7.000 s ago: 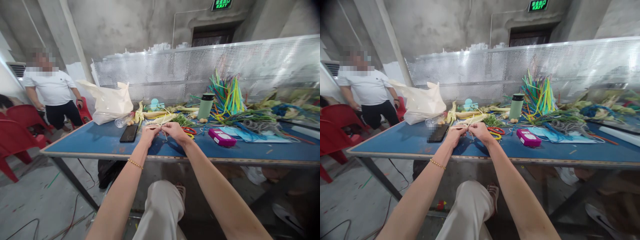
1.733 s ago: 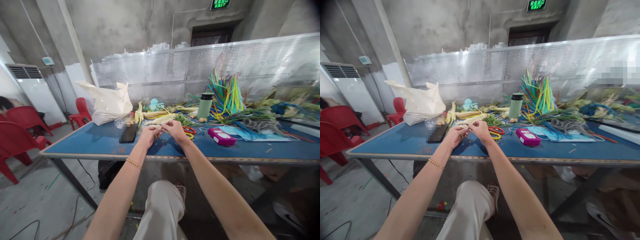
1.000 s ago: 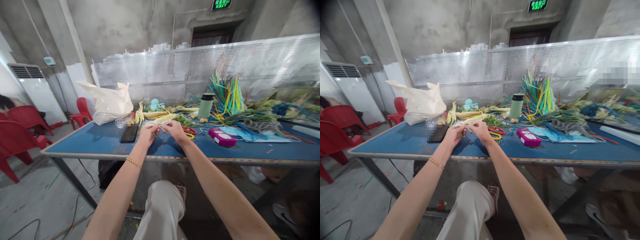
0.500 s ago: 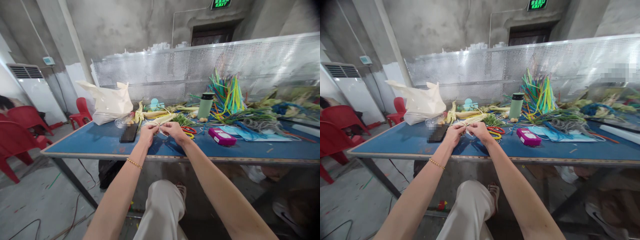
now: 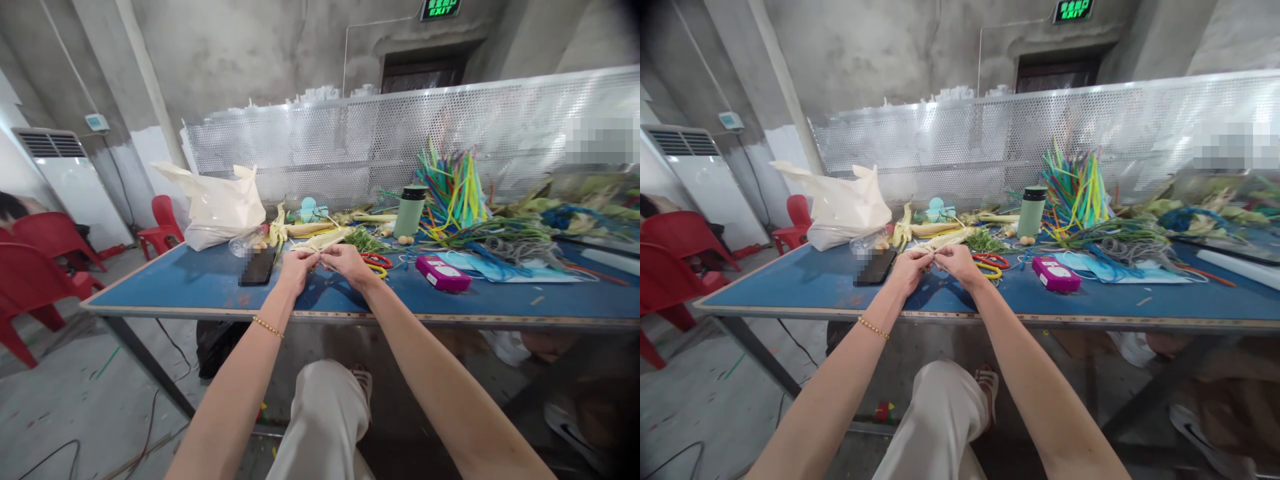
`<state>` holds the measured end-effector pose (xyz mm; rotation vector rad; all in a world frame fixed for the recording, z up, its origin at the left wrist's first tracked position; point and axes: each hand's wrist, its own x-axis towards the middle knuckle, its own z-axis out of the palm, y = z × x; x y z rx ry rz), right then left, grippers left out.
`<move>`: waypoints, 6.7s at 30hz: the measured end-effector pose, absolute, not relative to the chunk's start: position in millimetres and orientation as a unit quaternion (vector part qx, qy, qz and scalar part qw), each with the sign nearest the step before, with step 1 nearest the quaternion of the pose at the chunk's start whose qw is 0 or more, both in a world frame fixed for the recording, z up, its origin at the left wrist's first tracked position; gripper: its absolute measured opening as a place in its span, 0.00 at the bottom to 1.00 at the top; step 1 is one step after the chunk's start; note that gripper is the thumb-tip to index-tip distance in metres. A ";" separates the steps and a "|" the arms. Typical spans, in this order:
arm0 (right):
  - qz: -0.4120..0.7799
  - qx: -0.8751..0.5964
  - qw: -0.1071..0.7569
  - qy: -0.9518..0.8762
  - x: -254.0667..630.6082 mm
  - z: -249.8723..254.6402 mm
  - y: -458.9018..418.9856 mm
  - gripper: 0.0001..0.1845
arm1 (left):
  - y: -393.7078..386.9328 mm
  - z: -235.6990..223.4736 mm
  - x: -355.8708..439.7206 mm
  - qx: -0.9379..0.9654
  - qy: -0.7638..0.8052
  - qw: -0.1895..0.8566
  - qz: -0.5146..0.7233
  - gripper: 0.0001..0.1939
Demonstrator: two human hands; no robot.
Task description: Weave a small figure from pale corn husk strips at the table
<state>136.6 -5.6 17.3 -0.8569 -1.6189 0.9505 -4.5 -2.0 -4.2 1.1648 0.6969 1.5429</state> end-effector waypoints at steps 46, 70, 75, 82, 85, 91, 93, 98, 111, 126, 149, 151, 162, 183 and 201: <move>0.306 -0.382 0.553 -0.674 138.4 18.5 0.0 0.13 | -6.0 -3.3 -3.5 0.487 0.355 0.511 0.613 0.13; 0.113 -0.416 0.492 -0.756 135.3 12.2 3.4 0.12 | -2.8 -2.5 -2.8 0.482 0.347 0.509 0.624 0.10; 0.013 -0.342 0.533 -0.773 131.2 13.3 -5.1 0.30 | -3.7 0.7 -1.7 0.435 0.396 0.500 0.635 0.06; 0.175 -0.323 0.693 -0.620 144.2 28.0 -0.4 0.32 | -10.1 3.1 -0.7 0.466 0.377 0.518 0.610 0.06; 0.077 -0.321 0.698 -0.636 140.6 28.0 -10.9 0.21 | -9.2 2.2 0.7 0.493 0.373 0.518 0.591 0.05; -0.110 -0.270 0.459 -0.839 125.1 13.2 -52.4 0.13 | -4.9 -0.7 1.7 0.493 0.367 0.511 0.601 0.06; -0.123 -0.293 0.441 -0.840 139.9 11.9 -60.8 0.13 | -5.8 -0.1 1.0 0.487 0.375 0.514 0.598 0.06; -0.121 -0.440 0.424 -0.782 219.9 18.6 -64.9 0.11 | -8.1 1.9 -1.1 0.505 0.399 0.501 0.578 0.04; -0.047 -0.401 0.365 -0.839 222.6 14.6 -41.2 0.10 | -9.6 3.0 -0.9 0.522 0.404 0.501 0.560 0.05; 0.031 -0.276 0.413 -0.868 166.7 25.0 17.7 0.10 | -5.9 4.0 -0.2 0.484 0.394 0.529 0.574 0.04; 0.140 -0.374 0.544 -0.738 164.6 28.4 4.3 0.13 | -13.0 5.1 0.5 0.525 0.338 0.544 0.560 0.15; 0.178 -0.360 0.506 -0.763 161.9 27.5 3.8 0.13 | -13.7 4.9 1.2 0.550 0.341 0.528 0.551 0.16; 0.297 -0.383 0.561 -0.671 163.7 28.7 4.3 0.21 | -12.7 1.2 -2.3 0.606 0.345 0.496 0.518 0.14; 0.380 -0.349 0.512 -0.687 158.5 31.3 -3.8 0.16 | -11.1 -0.3 0.6 0.576 0.364 0.480 0.552 0.10; 0.377 -0.375 0.504 -0.680 164.5 25.6 6.6 0.17 | -6.7 -2.9 0.2 0.571 0.369 0.486 0.549 0.06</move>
